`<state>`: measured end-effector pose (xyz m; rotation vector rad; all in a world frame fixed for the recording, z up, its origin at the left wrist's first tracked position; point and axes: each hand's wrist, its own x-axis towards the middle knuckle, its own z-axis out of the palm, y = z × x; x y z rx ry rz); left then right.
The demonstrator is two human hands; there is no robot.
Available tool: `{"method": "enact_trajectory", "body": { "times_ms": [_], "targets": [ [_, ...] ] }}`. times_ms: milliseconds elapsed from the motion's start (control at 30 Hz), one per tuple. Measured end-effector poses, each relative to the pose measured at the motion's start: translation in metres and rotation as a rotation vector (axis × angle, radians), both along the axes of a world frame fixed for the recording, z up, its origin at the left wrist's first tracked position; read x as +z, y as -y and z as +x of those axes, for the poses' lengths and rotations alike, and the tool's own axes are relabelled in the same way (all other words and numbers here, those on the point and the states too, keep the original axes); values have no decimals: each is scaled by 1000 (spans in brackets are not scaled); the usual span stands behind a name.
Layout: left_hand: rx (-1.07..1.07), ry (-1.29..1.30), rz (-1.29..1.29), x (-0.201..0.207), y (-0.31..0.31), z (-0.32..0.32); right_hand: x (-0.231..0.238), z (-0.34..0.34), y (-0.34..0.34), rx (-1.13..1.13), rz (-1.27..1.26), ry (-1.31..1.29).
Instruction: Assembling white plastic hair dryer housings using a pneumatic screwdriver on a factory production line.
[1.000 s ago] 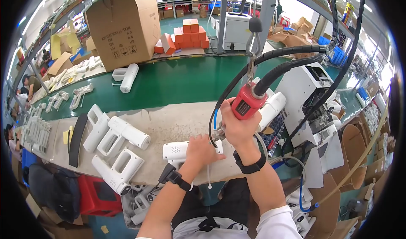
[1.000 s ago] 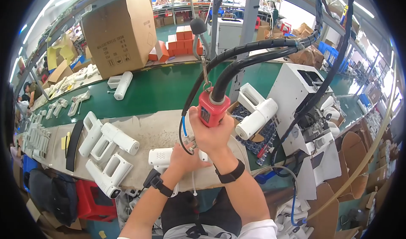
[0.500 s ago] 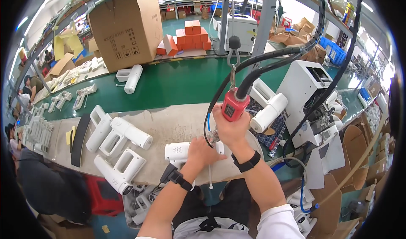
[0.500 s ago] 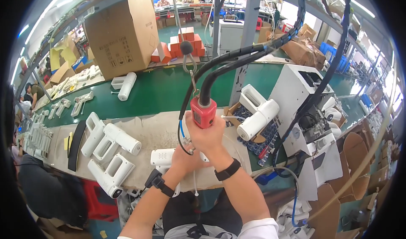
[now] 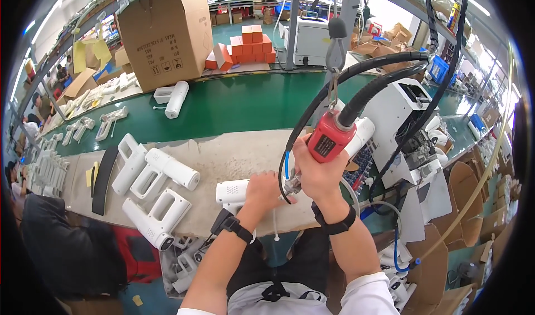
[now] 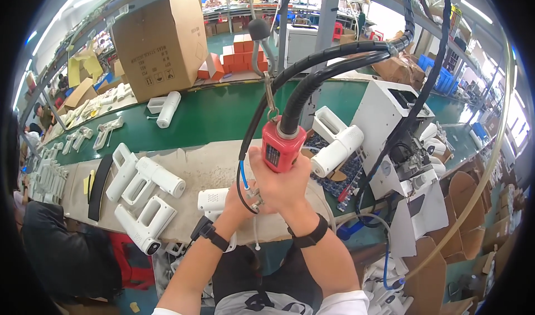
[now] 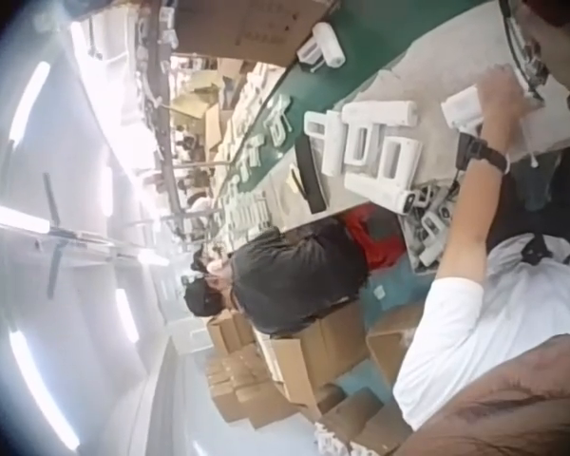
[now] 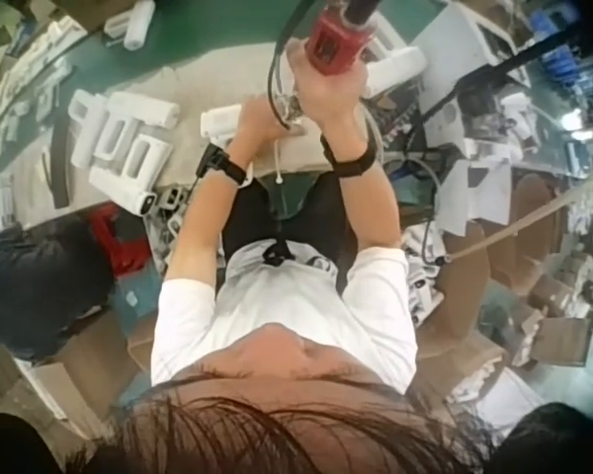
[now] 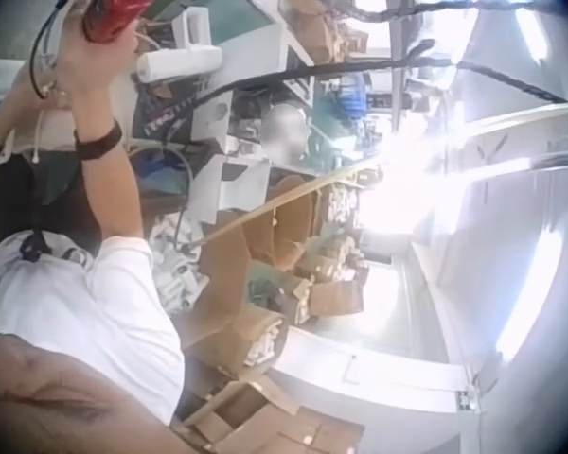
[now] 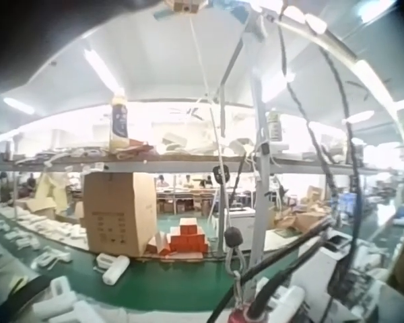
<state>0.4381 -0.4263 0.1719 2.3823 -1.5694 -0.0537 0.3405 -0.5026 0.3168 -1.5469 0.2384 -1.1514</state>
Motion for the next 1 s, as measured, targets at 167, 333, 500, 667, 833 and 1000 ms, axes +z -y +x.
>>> {"method": "enact_trajectory", "body": {
  "times_ms": [167, 333, 500, 667, 833, 1000],
  "targets": [
    [-78, 97, -87, -2, -12, 5, -7, 8, -11, 6, 141, -159],
    [36, -1, 130, 52, -64, 44, -24, 11, 3, -51, -34, -92],
    [75, -173, 237, 42, -83, 51, 50, 3, -17, 40, 76, 26],
    [173, -254, 290, 64, -63, 29, 39, 48, -28, 23, -59, 38],
    [200, -309, 201, 48, -64, 35, 13, 76, -26, 58, 32, 15],
    [171, -233, 207, 31, -63, 41, 3, 91, -25, 35, 50, 0]
  ]
}}
